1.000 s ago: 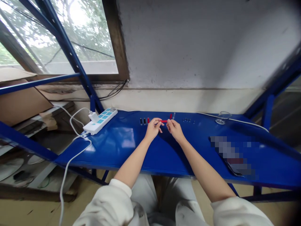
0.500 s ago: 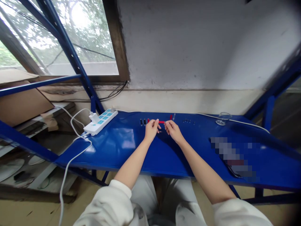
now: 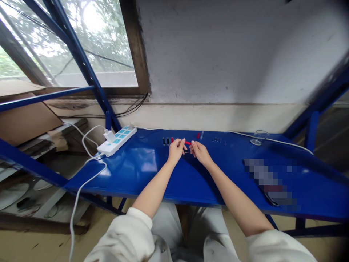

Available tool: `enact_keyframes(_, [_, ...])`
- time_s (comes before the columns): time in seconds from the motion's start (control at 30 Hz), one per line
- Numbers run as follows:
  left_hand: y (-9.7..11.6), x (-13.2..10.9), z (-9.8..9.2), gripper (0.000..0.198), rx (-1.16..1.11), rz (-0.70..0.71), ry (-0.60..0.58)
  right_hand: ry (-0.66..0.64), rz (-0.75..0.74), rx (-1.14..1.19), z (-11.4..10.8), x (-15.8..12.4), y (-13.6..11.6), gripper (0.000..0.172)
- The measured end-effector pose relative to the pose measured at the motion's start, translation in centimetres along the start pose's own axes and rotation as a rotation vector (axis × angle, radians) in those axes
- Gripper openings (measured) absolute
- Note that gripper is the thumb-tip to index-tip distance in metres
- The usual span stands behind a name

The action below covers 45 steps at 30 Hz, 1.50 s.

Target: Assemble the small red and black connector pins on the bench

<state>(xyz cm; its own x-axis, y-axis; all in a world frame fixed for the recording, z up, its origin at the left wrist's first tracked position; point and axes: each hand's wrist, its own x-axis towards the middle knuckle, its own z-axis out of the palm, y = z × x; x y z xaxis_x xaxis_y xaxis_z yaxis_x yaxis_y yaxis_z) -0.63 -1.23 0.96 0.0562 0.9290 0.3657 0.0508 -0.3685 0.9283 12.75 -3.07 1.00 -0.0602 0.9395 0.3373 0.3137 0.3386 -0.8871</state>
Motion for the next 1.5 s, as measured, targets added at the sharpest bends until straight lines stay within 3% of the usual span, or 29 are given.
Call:
enact_keyframes(0.1, [0.0,0.0,0.0,0.036,-0.002,-0.002,0.038,0.013,-0.008,-0.002,-0.1,-0.1,-0.3,0.046])
enact_keyframes(0.33, [0.3,0.4,-0.5,0.037,-0.097,-0.004,0.305,0.078,0.007,0.042,-0.2,-0.1,-0.8,0.049])
enact_keyframes(0.4, [0.3,0.4,-0.5,0.037,-0.103,-0.016,0.278,0.121,0.005,0.057,-0.2,0.0,-0.8,0.049])
enact_keyframes(0.5, [0.2,0.3,-0.3,0.036,-0.087,-0.017,0.130,0.157,-0.030,0.067,-0.3,0.3,-0.6,0.046])
enact_keyframes(0.63, [0.2,0.1,0.0,0.034,-0.083,-0.009,-0.015,0.094,-0.090,0.039,-0.1,0.5,0.0,0.038])
enact_keyframes(0.97, [0.7,-0.2,-0.1,0.035,-0.085,0.009,-0.019,-0.037,-0.187,-0.116,0.1,0.5,0.4,0.027])
enact_keyframes(1.2, [0.4,-0.1,-0.2,0.031,-0.083,-0.009,-0.012,-0.130,-0.111,-0.083,0.3,0.6,0.3,0.029])
enact_keyframes(1.37, [0.1,0.1,-0.1,0.027,-0.041,-0.001,0.050,-0.081,-0.030,-0.360,-1.2,2.8,0.6,0.020])
enact_keyframes(1.5, [-0.2,0.0,-0.1,0.023,0.128,0.031,-0.005,-0.077,0.020,-0.579,-3.4,5.4,1.1,0.012])
